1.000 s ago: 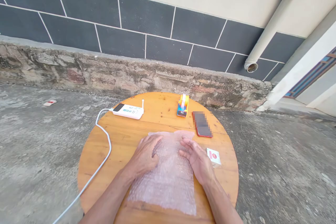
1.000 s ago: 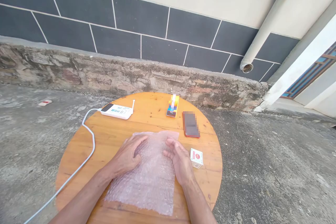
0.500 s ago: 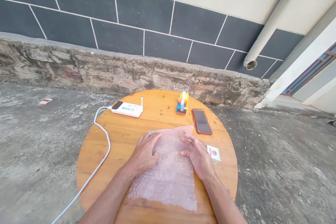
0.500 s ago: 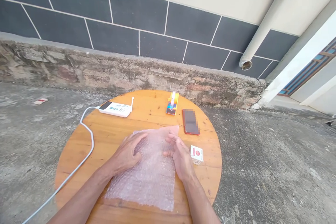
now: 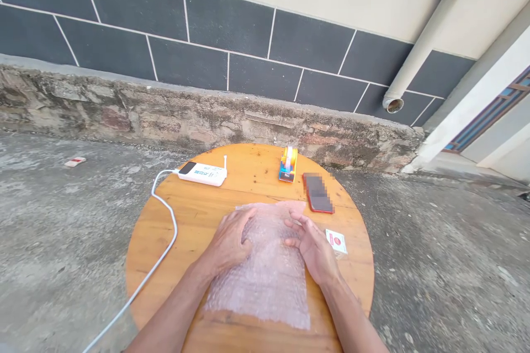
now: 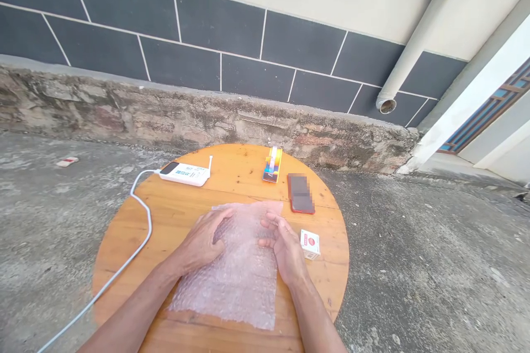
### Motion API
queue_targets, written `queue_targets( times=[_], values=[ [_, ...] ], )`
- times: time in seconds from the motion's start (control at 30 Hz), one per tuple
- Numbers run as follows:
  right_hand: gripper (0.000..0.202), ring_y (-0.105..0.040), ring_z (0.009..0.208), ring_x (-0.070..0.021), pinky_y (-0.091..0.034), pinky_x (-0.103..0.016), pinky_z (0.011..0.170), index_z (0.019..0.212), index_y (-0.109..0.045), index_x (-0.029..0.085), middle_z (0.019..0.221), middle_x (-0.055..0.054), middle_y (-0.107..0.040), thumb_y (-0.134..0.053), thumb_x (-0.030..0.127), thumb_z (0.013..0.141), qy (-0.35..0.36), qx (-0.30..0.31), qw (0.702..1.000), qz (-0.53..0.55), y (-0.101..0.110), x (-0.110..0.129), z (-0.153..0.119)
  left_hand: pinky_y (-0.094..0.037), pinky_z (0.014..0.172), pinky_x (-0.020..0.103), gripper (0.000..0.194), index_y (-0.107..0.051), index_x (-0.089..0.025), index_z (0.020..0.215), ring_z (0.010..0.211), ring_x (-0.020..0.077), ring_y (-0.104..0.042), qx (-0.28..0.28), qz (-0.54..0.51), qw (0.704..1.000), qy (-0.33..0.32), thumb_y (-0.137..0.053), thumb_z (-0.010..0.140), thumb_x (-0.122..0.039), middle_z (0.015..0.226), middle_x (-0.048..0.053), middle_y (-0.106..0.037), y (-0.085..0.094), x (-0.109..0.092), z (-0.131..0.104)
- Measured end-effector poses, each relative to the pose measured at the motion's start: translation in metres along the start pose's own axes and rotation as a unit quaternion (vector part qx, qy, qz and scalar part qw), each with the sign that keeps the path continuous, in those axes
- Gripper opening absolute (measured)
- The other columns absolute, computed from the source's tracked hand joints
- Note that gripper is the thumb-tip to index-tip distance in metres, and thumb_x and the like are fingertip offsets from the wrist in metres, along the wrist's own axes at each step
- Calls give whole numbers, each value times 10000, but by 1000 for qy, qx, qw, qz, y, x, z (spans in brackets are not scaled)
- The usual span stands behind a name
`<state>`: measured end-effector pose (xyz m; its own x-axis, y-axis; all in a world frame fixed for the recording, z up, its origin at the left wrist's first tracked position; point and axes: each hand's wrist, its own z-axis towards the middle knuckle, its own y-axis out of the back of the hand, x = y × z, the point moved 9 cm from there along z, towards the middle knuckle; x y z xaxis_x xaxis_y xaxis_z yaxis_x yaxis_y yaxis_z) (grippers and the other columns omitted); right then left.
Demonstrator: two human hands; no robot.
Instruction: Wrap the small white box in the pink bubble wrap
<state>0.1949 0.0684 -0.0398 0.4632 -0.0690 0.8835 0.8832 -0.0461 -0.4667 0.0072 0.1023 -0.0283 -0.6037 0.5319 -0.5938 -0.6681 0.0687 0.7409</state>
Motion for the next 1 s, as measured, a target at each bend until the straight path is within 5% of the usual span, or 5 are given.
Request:
queue_targets(
  times=[0.47,1.0],
  values=[
    [292,-529,1094,-294,-522,-347,656,981,-698,230,1292,-78,-537,-637,466,820,-2,0,1000,1,-1,1,0,-326,1030,421,843,-276,-191,1420,1209,252,-438,8,-10,1000,10,-478,609,-81,1281,79,-533,1,3,2],
    [293,-620,882,-224,-515,-329,632,994,-693,234,1299,-70,-537,-634,464,822,-4,-1,1000,1,-3,2,-2,-341,1013,416,826,-306,-212,1409,1195,260,-446,4,-8,1000,4,-476,611,-80,1272,71,-535,-1,5,1]
  ],
)
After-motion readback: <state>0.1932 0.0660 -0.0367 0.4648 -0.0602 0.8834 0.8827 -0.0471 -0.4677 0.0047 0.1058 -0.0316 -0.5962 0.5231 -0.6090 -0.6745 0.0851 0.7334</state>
